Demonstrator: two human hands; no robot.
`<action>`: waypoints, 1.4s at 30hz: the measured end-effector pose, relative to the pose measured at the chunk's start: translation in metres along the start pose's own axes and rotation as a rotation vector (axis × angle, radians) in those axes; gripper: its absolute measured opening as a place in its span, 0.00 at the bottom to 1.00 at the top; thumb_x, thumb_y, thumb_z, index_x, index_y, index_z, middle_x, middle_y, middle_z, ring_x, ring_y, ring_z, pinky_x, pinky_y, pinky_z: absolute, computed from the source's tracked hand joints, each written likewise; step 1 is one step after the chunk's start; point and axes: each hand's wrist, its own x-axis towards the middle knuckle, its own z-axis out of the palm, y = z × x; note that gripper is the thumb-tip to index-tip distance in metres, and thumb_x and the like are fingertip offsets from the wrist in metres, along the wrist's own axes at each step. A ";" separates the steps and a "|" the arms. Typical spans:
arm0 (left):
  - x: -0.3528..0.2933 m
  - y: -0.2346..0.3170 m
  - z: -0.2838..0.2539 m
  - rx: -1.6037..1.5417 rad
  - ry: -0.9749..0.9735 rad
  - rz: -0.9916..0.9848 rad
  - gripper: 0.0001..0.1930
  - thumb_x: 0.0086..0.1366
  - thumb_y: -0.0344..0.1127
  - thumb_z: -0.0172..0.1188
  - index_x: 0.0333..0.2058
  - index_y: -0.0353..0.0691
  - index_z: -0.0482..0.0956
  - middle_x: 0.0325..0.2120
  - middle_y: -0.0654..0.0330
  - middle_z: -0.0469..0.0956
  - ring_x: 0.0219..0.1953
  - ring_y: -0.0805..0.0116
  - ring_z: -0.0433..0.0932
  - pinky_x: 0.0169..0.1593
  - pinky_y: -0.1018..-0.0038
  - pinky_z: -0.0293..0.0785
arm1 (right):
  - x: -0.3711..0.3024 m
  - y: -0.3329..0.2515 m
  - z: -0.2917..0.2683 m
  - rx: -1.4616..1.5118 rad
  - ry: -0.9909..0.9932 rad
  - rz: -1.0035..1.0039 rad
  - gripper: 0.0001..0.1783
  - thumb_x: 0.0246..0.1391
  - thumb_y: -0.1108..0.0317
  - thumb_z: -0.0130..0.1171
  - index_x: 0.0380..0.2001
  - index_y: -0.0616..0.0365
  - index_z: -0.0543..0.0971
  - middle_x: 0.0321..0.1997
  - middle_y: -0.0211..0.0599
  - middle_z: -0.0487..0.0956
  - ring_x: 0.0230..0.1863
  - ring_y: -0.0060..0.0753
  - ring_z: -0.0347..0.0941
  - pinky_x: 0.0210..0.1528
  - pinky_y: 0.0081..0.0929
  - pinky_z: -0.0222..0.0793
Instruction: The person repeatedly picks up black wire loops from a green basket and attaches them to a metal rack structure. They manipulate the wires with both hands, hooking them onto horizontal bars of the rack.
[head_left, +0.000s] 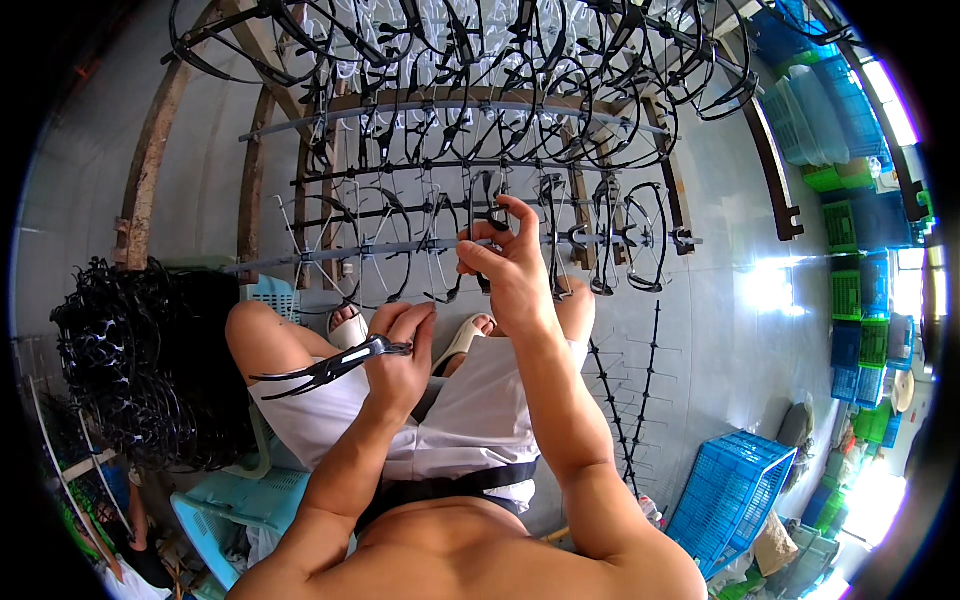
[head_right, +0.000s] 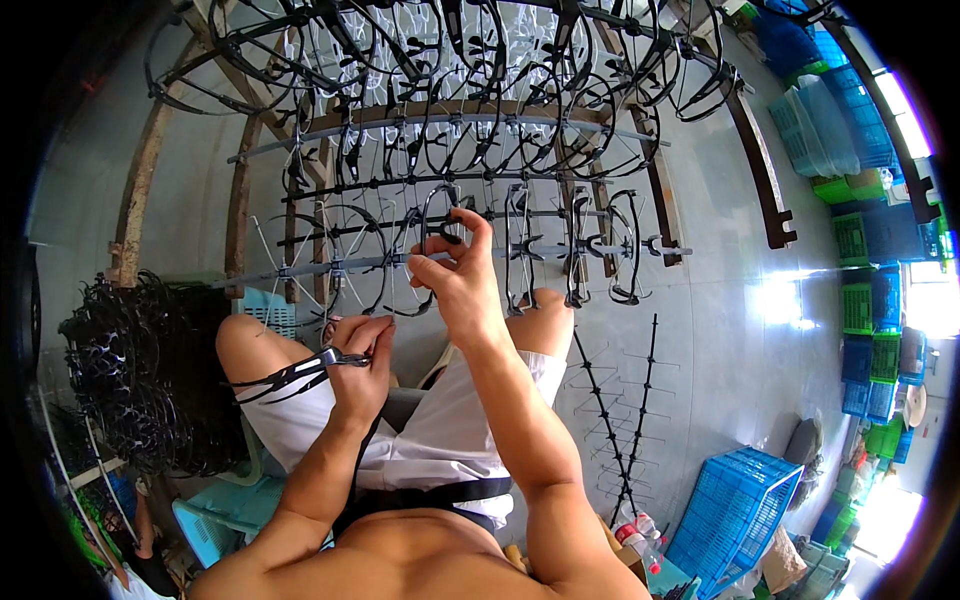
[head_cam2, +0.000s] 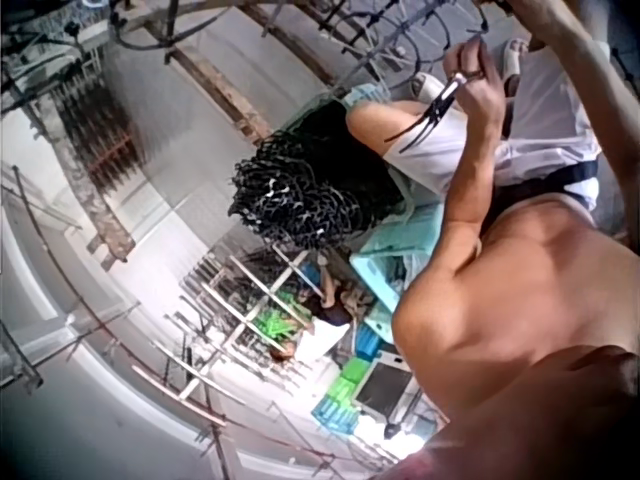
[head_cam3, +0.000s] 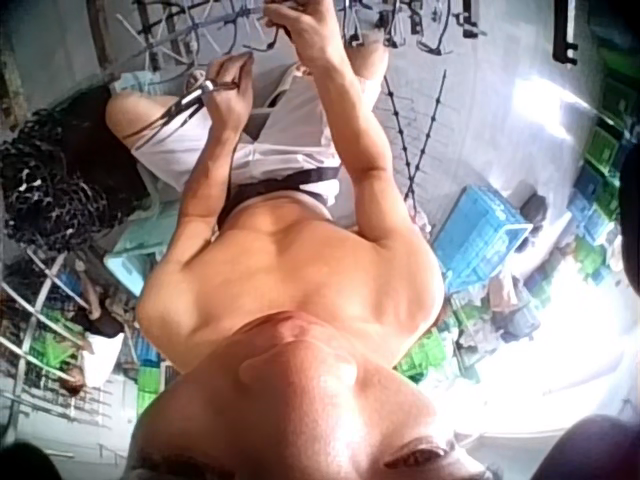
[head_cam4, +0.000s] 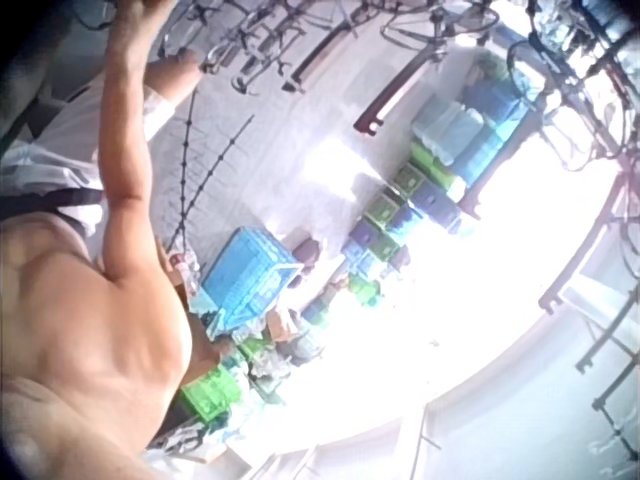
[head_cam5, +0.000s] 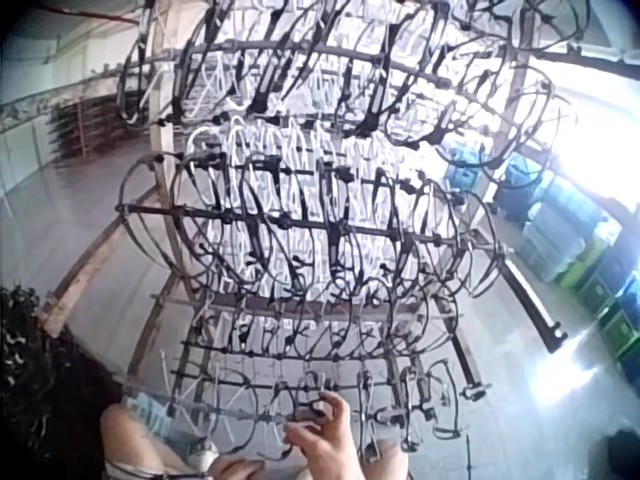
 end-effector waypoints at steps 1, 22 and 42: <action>0.000 0.000 0.000 0.002 0.011 0.011 0.07 0.53 0.22 0.62 0.32 0.36 0.80 0.27 0.59 0.73 0.21 0.70 0.68 0.24 0.76 0.63 | 0.000 0.001 0.000 -0.007 0.000 -0.019 0.37 0.47 0.80 0.60 0.57 0.58 0.53 0.39 0.40 0.72 0.31 0.27 0.72 0.35 0.22 0.71; 0.003 0.008 -0.001 -0.005 0.002 -0.035 0.06 0.52 0.23 0.63 0.31 0.36 0.80 0.26 0.60 0.75 0.21 0.68 0.67 0.32 0.72 0.62 | -0.007 0.003 -0.004 0.023 -0.033 -0.061 0.36 0.47 0.80 0.59 0.57 0.58 0.53 0.37 0.39 0.71 0.30 0.24 0.72 0.33 0.21 0.71; 0.021 0.003 0.002 0.062 0.087 0.069 0.05 0.56 0.24 0.62 0.33 0.37 0.78 0.28 0.58 0.74 0.22 0.66 0.73 0.26 0.74 0.67 | -0.022 -0.011 -0.013 -0.069 0.037 0.017 0.22 0.52 0.74 0.59 0.45 0.61 0.59 0.32 0.42 0.74 0.25 0.25 0.75 0.26 0.17 0.69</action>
